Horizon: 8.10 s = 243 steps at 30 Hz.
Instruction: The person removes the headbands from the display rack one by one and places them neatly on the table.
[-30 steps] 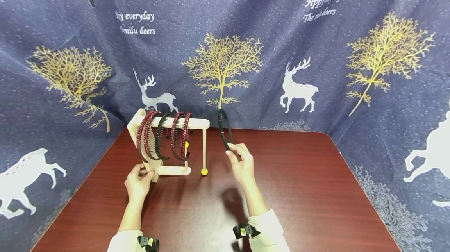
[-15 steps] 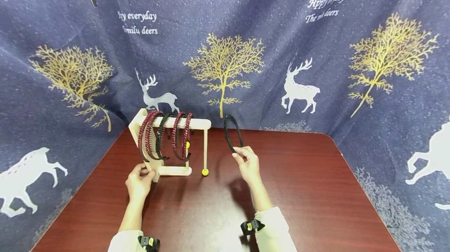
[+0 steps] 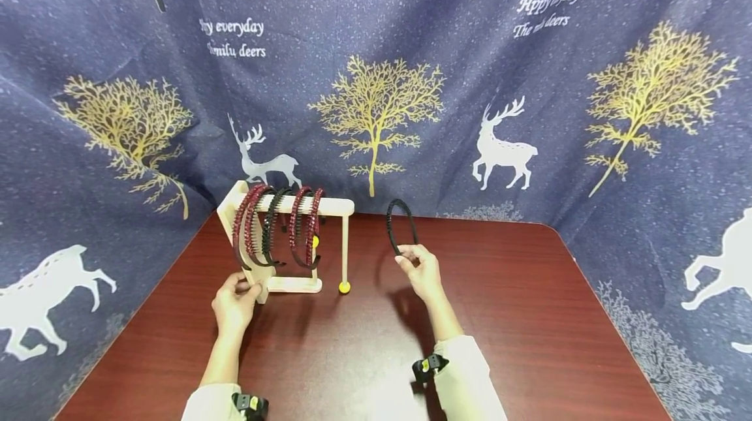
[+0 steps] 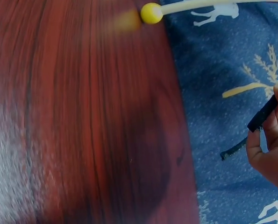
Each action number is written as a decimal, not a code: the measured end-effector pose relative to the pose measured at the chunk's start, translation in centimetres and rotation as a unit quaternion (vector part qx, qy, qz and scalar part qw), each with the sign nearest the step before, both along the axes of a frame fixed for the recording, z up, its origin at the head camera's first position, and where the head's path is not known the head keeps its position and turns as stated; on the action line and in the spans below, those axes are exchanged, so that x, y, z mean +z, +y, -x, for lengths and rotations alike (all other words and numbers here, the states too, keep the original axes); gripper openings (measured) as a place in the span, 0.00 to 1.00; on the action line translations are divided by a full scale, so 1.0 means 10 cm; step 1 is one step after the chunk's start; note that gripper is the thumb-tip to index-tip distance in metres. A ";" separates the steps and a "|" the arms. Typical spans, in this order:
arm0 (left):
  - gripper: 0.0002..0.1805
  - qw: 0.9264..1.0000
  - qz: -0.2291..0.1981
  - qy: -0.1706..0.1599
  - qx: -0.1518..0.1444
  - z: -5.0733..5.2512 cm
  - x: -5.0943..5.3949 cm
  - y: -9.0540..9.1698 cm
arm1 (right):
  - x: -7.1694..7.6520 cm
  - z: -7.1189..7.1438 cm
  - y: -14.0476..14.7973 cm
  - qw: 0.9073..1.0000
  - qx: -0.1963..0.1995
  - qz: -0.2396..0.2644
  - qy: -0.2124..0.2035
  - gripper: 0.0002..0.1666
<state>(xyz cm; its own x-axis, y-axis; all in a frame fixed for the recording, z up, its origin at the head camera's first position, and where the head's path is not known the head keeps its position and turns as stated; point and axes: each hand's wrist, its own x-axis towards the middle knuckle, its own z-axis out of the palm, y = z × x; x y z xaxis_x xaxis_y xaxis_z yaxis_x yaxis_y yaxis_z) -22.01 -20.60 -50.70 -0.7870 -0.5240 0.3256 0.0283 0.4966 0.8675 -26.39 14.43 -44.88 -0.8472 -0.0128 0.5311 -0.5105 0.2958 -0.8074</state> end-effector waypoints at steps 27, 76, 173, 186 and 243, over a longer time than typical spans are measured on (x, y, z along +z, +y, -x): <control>0.14 1.000 -0.007 -0.012 -0.009 0.01 0.01 -0.01 | -0.54 0.63 0.05 0.993 0.000 -0.115 -0.027 0.10; 0.14 1.000 -0.009 -0.009 -0.005 0.00 0.02 -0.01 | -0.76 0.84 -0.04 0.960 -0.032 -0.227 -0.159 0.08; 0.14 0.998 0.006 -0.053 -0.023 0.07 0.02 -0.04 | 0.21 -0.43 -0.90 0.969 0.188 0.145 -0.066 0.25; 0.14 0.998 0.005 -0.060 -0.033 0.05 0.02 -0.04 | 0.42 -0.44 -1.10 0.964 0.254 0.073 -0.011 0.27; 0.13 0.998 -0.004 -0.055 -0.019 0.05 -0.02 -0.03 | 0.47 -0.50 -0.90 0.959 0.144 0.212 0.120 0.11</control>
